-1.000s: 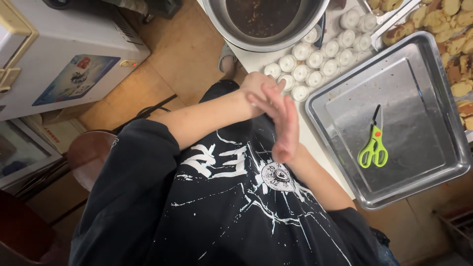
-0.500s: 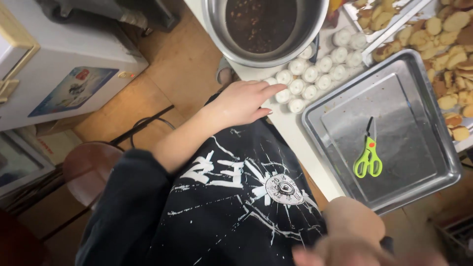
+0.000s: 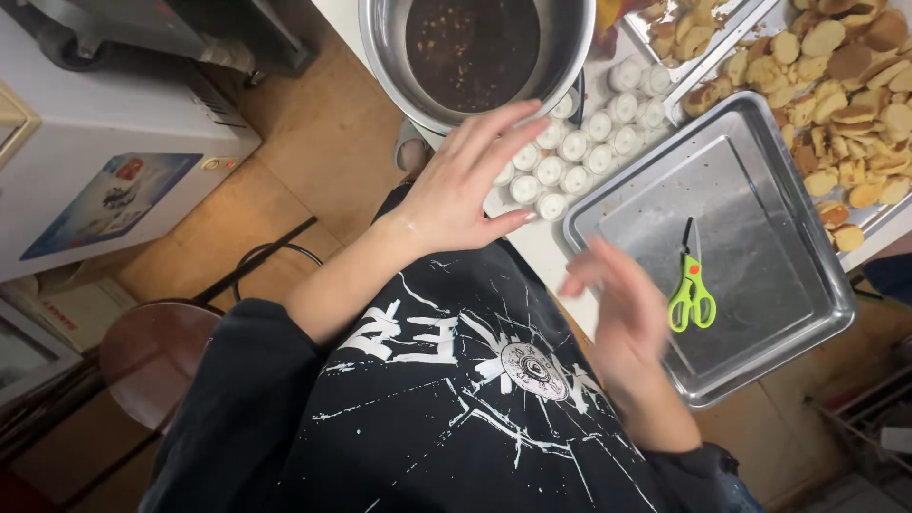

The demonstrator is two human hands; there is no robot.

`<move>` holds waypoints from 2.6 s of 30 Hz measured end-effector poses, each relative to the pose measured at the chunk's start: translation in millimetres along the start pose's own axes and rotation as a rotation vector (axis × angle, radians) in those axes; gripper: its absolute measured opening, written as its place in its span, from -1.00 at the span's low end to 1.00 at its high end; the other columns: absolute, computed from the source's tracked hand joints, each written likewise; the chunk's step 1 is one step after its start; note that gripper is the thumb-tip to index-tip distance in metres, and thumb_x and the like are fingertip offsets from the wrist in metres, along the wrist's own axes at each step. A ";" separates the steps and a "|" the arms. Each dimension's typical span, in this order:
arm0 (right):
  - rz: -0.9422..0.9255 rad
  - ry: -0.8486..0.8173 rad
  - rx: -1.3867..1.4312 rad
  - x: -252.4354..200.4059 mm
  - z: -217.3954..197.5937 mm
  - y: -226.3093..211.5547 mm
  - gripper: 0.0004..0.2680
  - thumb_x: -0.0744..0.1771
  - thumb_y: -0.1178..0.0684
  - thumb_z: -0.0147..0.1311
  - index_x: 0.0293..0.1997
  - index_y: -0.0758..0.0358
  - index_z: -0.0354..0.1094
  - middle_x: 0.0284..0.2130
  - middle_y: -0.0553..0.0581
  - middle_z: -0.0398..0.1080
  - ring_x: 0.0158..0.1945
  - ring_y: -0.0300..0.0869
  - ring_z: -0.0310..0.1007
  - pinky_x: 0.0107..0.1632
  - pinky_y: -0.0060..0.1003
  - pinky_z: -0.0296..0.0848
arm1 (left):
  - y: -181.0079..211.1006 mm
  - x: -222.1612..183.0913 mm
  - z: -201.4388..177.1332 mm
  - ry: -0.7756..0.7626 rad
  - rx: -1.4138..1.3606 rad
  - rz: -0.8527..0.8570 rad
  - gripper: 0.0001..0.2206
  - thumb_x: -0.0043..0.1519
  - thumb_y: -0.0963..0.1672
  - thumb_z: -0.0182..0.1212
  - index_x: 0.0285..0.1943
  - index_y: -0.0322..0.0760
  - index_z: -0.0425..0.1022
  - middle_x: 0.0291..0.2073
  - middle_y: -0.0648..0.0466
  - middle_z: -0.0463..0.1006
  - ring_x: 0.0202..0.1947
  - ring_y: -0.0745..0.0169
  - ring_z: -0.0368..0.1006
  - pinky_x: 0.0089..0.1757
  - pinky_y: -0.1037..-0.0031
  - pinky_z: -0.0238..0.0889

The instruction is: Preparing a snack by mixing small white dough balls and small pancakes in a bowl with orange juice.

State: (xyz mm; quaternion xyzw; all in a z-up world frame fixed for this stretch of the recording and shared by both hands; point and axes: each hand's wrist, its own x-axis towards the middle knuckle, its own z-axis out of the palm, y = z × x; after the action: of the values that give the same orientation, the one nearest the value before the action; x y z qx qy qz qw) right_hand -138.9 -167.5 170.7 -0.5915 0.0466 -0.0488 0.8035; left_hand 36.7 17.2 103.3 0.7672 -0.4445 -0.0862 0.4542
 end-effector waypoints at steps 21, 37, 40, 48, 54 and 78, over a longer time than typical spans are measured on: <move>-0.063 -0.072 -0.687 3.7 -9.7 107.2 -0.43 0.45 -0.37 -0.08 0.50 0.34 0.09 -0.38 0.03 0.28 -0.40 -0.29 0.26 -0.31 -0.37 0.29 | -8.4 -7.7 11.5 0.076 -0.070 -0.138 -0.06 0.02 -0.12 0.58 0.57 -0.27 0.03 0.51 -0.11 0.07 0.48 -0.23 0.11 0.39 0.12 0.12; 0.298 0.072 0.525 -24.4 -4.4 87.3 -0.39 0.41 -0.49 -0.18 0.28 0.38 0.30 -0.41 0.00 0.17 -0.41 -0.21 0.13 -0.28 -0.25 0.25 | -10.6 -12.9 11.9 0.079 -0.104 -0.163 -0.09 0.06 -0.12 0.58 0.57 -0.27 0.04 0.50 -0.13 0.06 0.49 -0.24 0.09 0.39 0.14 0.12; 0.199 -0.160 0.652 -33.7 10.4 14.1 -0.41 0.38 -0.55 -0.20 0.09 0.34 0.31 -0.40 0.05 0.21 -0.39 -0.18 0.14 -0.29 -0.24 0.22 | -12.9 -15.1 13.7 0.092 -0.111 -0.174 -0.14 0.08 -0.12 0.58 0.55 -0.28 0.09 0.49 -0.14 0.10 0.50 -0.24 0.10 0.39 0.15 0.10; -0.378 -0.602 0.356 -29.6 18.4 -59.3 -0.77 0.45 0.07 -0.22 -0.43 0.21 0.11 -0.46 0.18 0.30 -0.49 -0.02 0.38 -0.47 -0.09 0.44 | -25.4 -28.7 34.9 0.117 -0.221 -0.207 -0.32 0.19 -0.18 0.49 0.49 -0.29 0.21 0.47 -0.11 0.20 0.40 -0.02 0.31 0.26 0.27 0.30; -0.462 -0.641 0.403 -36.2 13.8 -58.7 -0.77 0.45 0.20 -0.22 -0.44 0.23 0.08 -0.44 0.19 0.25 -0.48 -0.03 0.36 -0.46 -0.11 0.42 | -87.9 -77.9 99.2 -0.132 -0.309 -0.484 -0.40 0.21 -0.14 0.40 0.44 -0.24 0.26 0.32 -0.01 0.41 0.21 0.08 0.46 0.19 0.32 0.37; -0.475 -0.604 0.442 -35.3 3.1 -65.3 -0.74 0.45 0.13 -0.32 -0.48 0.18 0.08 -0.60 0.11 0.11 -0.54 -0.01 0.28 -0.39 -0.08 0.42 | -160.0 -71.8 166.9 -0.059 0.069 -0.261 -0.17 0.09 -0.12 0.51 0.50 -0.30 0.01 0.15 0.12 0.52 0.21 -0.11 0.33 0.20 0.04 0.06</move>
State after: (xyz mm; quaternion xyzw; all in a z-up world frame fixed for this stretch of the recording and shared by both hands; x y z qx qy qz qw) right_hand -175.0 -179.1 234.5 -0.3875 -0.3390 -0.0657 0.8548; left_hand 1.5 -1.0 -135.5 0.8307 -0.3569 -0.1519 0.3993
